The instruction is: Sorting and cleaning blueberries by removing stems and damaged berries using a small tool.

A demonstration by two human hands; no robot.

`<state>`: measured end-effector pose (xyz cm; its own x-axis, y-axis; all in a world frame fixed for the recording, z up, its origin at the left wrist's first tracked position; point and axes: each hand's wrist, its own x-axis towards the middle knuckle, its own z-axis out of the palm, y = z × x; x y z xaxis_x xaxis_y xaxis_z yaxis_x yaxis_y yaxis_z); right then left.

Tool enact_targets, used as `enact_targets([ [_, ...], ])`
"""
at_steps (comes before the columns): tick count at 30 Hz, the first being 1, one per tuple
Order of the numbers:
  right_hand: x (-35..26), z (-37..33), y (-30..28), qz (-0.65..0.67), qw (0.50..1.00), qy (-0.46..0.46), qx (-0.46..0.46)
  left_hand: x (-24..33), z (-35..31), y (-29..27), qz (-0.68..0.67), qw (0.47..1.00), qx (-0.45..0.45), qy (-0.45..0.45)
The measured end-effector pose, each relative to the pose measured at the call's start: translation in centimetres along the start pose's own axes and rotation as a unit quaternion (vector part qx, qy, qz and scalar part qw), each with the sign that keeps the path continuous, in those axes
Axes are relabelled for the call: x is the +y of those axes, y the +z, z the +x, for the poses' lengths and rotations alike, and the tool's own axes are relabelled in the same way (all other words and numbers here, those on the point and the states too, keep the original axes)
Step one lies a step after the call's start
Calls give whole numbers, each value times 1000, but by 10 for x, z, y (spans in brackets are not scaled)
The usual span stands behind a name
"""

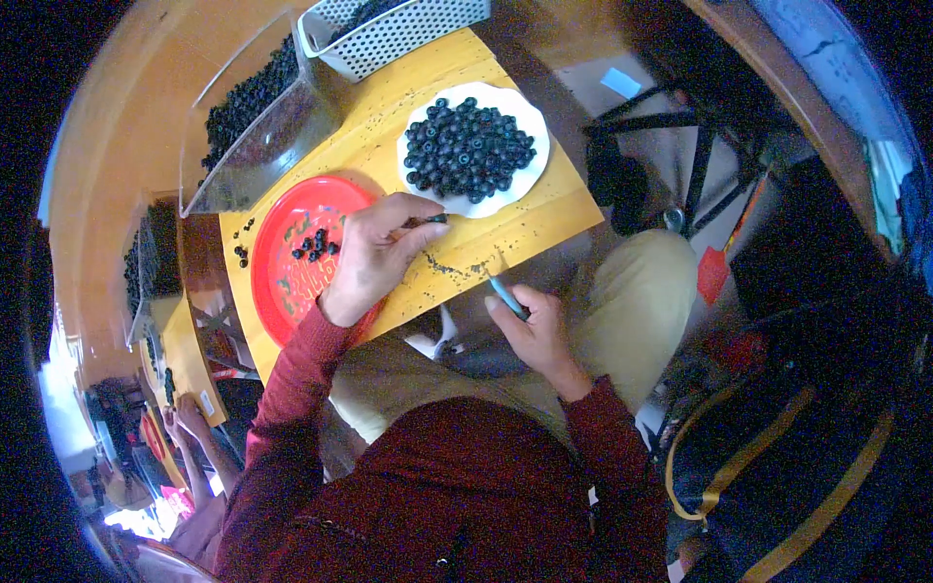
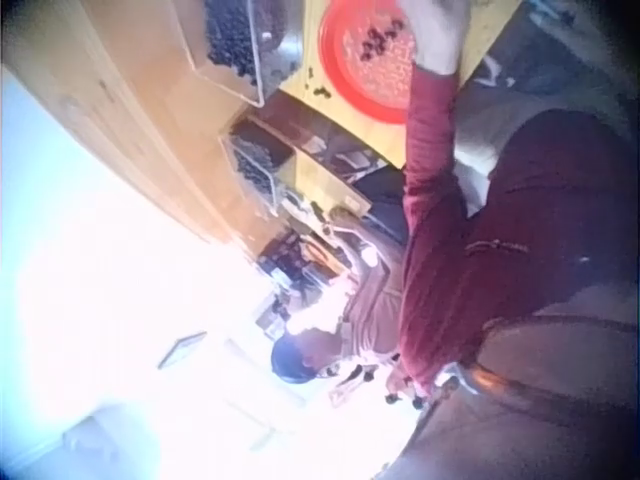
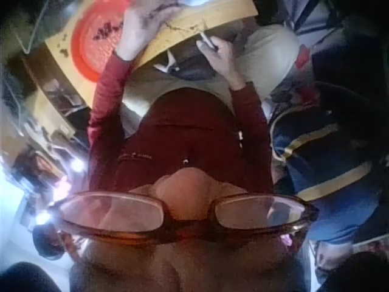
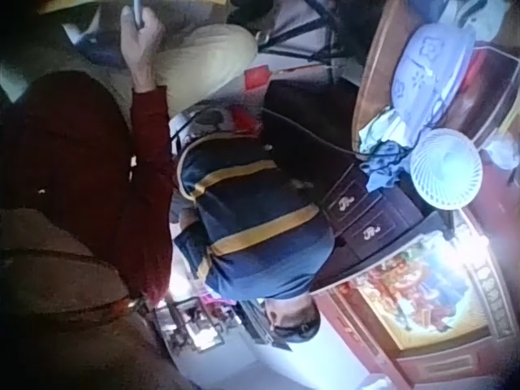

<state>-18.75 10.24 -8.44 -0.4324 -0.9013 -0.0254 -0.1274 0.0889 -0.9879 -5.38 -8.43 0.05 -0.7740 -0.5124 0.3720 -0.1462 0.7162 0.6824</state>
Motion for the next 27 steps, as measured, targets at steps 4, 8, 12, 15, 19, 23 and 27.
enact_targets([
  [4, 4, -6, -1, 6, 1000, -5, 20, 5, -10, 3, -197, 972, 36, -122],
  [8, -7, -7, -5, 0, 1000, 8, 5, 5, -23, 0, -418, 884, 60, -201],
  [12, -19, -6, -6, 11, 1000, 24, 17, 12, -35, 3, -583, 747, 111, -299],
  [15, -37, 0, 4, 25, 999, 13, 16, 18, -49, 5, -607, 716, 128, -321],
  [19, -66, 9, 10, 86, 996, -18, 4, 29, -57, 15, -615, 713, 111, -319],
  [23, -79, 20, 19, 141, 988, -61, -24, 34, -64, 21, -617, 720, 104, -301],
  [27, -79, 24, 20, 139, 986, -77, -42, 38, -68, 22, -611, 728, 114, -288],
])
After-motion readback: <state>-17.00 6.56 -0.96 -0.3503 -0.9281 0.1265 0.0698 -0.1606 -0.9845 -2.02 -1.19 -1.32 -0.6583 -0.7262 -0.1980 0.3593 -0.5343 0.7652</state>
